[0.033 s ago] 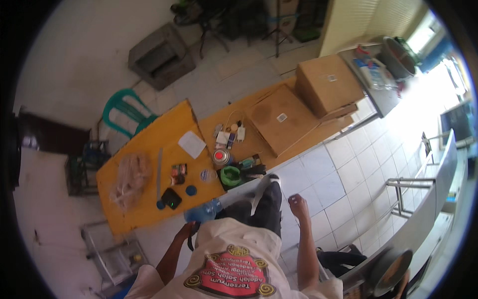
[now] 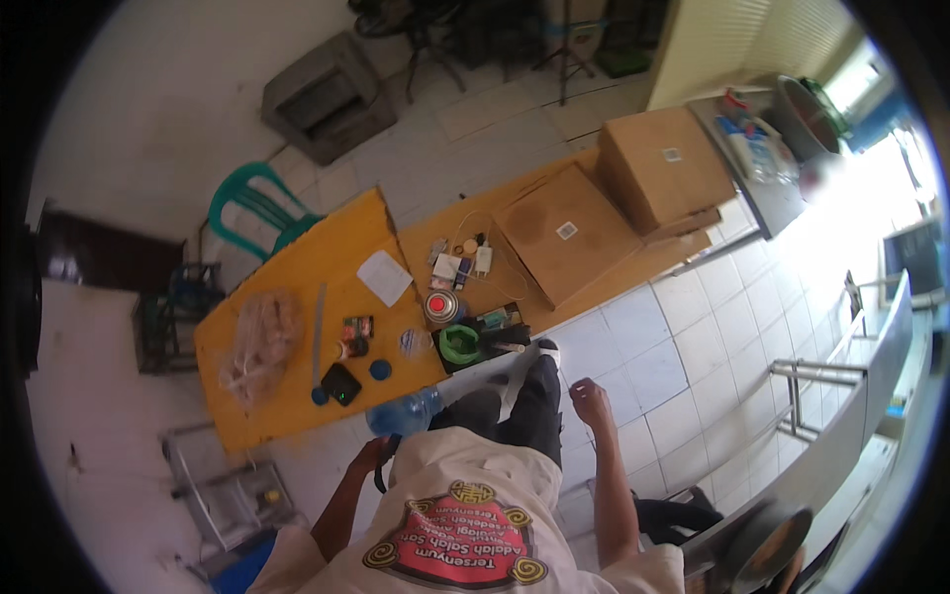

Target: The person handles a white digital kitchen scale, opens its back cover, and inserts a battery. They then close the cover, place the scale on a table, and press buttons to test it. Another person is visible in the background preparing food.

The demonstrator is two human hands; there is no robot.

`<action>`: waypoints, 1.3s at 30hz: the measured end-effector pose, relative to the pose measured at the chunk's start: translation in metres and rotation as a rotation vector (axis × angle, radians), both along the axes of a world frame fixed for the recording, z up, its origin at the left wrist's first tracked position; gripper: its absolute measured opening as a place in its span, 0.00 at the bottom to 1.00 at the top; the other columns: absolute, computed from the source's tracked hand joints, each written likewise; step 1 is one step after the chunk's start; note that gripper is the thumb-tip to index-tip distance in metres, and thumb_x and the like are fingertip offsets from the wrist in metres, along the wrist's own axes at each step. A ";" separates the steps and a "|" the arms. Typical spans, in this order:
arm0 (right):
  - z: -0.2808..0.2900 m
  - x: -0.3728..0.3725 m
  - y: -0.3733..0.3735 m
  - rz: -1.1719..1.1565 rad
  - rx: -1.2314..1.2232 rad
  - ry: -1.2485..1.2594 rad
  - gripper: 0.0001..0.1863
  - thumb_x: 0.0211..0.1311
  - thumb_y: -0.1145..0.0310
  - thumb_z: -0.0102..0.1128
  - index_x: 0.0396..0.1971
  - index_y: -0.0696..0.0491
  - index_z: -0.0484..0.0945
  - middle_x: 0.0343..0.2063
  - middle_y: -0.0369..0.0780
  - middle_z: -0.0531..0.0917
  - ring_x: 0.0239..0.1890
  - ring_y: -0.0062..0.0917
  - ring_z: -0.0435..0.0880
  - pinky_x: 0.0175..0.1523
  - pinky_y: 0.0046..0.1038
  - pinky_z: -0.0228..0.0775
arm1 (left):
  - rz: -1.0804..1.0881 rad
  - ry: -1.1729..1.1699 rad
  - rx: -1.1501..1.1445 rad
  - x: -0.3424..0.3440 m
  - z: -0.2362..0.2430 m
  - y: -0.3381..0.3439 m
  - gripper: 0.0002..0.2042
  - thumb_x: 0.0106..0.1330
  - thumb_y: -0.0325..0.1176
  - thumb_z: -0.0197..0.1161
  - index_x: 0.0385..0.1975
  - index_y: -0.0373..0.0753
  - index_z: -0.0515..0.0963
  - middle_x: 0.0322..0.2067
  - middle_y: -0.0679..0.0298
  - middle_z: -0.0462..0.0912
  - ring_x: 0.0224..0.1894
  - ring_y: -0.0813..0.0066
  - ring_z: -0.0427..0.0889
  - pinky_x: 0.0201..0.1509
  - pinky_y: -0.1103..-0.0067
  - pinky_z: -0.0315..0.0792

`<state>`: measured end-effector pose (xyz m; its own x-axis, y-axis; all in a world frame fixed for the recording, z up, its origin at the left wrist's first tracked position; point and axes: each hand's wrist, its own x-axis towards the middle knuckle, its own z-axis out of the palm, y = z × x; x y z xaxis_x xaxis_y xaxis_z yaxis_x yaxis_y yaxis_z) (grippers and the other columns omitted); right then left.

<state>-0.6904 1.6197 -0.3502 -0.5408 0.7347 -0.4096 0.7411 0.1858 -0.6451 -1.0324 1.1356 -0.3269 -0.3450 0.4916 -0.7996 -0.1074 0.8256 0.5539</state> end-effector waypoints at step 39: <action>0.140 -0.291 0.097 0.927 -0.087 0.147 0.08 0.63 0.71 0.61 0.40 0.55 0.82 0.33 0.44 0.87 0.37 0.35 0.88 0.44 0.34 0.80 | 0.518 0.747 0.271 0.026 0.076 0.304 0.22 0.63 0.36 0.70 0.57 0.40 0.75 0.46 0.57 0.83 0.43 0.60 0.85 0.47 0.69 0.78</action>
<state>-0.9812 1.7165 -0.2098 -0.9449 -0.0439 -0.3243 0.2324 0.6076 -0.7595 -1.0068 1.4401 -0.2511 -0.9484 0.2707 -0.1651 0.0353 0.6078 0.7933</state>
